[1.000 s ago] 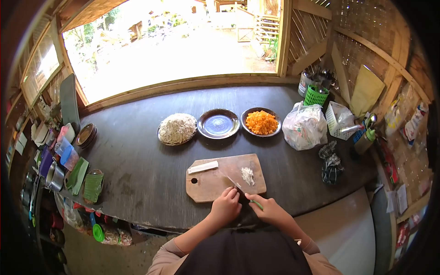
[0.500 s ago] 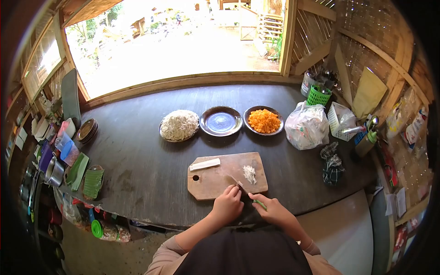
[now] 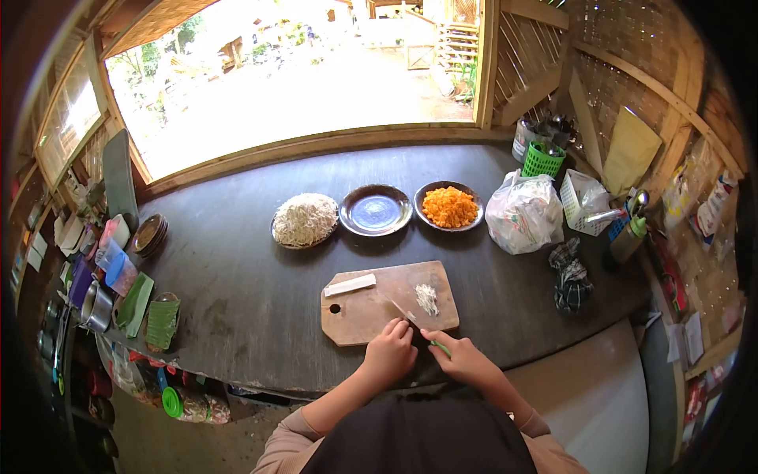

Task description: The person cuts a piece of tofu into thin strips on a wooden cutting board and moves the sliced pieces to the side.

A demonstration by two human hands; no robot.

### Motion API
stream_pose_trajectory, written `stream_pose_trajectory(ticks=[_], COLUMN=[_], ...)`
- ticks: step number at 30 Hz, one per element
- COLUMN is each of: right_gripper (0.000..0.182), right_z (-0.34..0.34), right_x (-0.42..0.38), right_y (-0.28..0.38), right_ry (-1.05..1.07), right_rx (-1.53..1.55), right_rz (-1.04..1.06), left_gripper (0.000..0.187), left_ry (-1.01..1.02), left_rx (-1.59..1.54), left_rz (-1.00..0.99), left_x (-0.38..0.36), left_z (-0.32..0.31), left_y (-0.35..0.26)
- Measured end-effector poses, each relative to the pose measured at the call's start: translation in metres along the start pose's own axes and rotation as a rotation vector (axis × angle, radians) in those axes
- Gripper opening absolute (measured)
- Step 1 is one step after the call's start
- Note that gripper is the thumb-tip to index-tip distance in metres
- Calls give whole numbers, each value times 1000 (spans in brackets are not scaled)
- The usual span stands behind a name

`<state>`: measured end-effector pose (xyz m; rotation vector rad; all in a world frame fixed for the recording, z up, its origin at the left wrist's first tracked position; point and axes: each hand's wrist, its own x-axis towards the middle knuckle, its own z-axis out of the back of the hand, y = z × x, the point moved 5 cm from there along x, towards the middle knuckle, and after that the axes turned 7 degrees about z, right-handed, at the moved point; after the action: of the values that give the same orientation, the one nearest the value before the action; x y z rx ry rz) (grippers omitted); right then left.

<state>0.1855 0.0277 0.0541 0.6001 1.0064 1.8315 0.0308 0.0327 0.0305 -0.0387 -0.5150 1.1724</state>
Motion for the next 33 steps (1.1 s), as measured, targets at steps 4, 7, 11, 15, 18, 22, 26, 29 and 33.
stream_pose_trajectory(ticks=[4,7,11,15,18,22,26,29,33], right_gripper=[35,34,34,35,34,33,34,34,33], right_z=[-6,2,6,-7,-2,0,-7,-14,-3], right_x=[8,0,-4,7,9,-1,7,14,3], right_y=[-6,-1,8,-8,0,-2,-6,-7,2], right_ry=[-105,-61,-10,-89,-97,-75,-106,-98,-76], right_rx=[12,-6,19,29,13,-15,21,-13,2], right_rz=[206,119,12,169,183,162,204,153,123], left_gripper=[30,29,31,32,32,32,33,34,34], left_ry=[-16,-38,-47,-8,-17,-17,30,45,13], left_rx=[-8,-6,7,-30,-10,14,21,-16,-5], left_rz=[-11,-18,-22,4,-15,-25,-27,-18,-18], left_x=[-1,-1,-1,-2,0,-1,0,0,0], left_z=[1,0,4,3,2,0,4,4,1], left_y=[0,0,-1,-1,0,2,-2,-2,2])
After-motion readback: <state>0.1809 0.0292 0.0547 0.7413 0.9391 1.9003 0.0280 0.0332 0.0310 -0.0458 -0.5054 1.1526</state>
